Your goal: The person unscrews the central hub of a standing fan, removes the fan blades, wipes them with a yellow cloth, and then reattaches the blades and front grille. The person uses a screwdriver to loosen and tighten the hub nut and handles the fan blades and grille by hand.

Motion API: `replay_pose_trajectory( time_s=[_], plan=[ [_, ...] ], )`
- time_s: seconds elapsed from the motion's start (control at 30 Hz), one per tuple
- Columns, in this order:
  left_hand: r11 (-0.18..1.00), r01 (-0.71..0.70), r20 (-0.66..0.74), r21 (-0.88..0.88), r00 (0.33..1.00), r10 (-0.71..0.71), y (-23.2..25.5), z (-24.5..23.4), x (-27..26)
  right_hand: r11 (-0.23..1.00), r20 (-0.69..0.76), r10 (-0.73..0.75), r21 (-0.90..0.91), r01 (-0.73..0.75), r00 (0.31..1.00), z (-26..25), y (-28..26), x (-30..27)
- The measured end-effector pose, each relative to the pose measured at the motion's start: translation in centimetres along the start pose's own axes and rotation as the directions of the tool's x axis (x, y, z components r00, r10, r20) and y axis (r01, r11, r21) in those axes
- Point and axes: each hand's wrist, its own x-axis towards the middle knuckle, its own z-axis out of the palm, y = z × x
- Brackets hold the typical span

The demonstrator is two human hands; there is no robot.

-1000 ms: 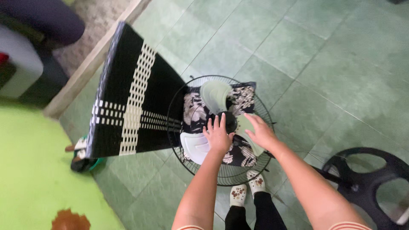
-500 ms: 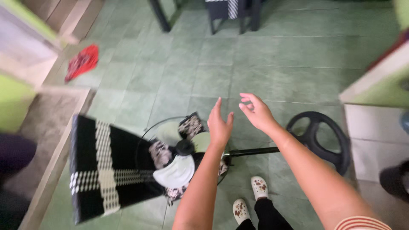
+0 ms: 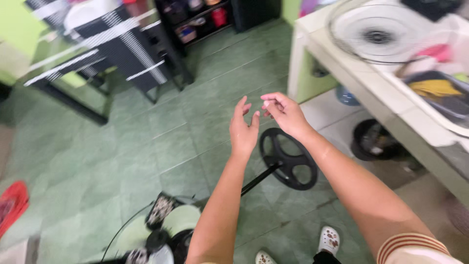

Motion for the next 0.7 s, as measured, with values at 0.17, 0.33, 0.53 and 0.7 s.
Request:
replay_pose_trajectory(
  time_s=[0.17,0.33,0.53,0.7],
  plan=[
    [0.992,-0.038,0.143,-0.119,0.988,0.055,5.3,12.6,1.2,0.991,-0.136,0.042,-0.122,-0.059,0.99,-14.0,-1.0,-1.6],
    [0.971,-0.086,0.252,-0.222,0.957,0.142,10.4,26.0,0.6,0.97,-0.266,0.037,-0.224,-0.099,0.963,-28.2,-1.6,-5.0],
    [0.939,-0.046,0.377,-0.341,0.908,0.182,13.2,37.9,-1.7,0.918,-0.421,0.104,-0.307,-0.25,0.901,-41.6,-0.3,-10.2],
    [0.951,0.064,0.492,-0.301,0.865,0.098,12.2,45.0,-3.0,0.877,-0.568,0.2,-0.26,-0.405,0.798,-48.6,2.6,-13.4]
  ],
)
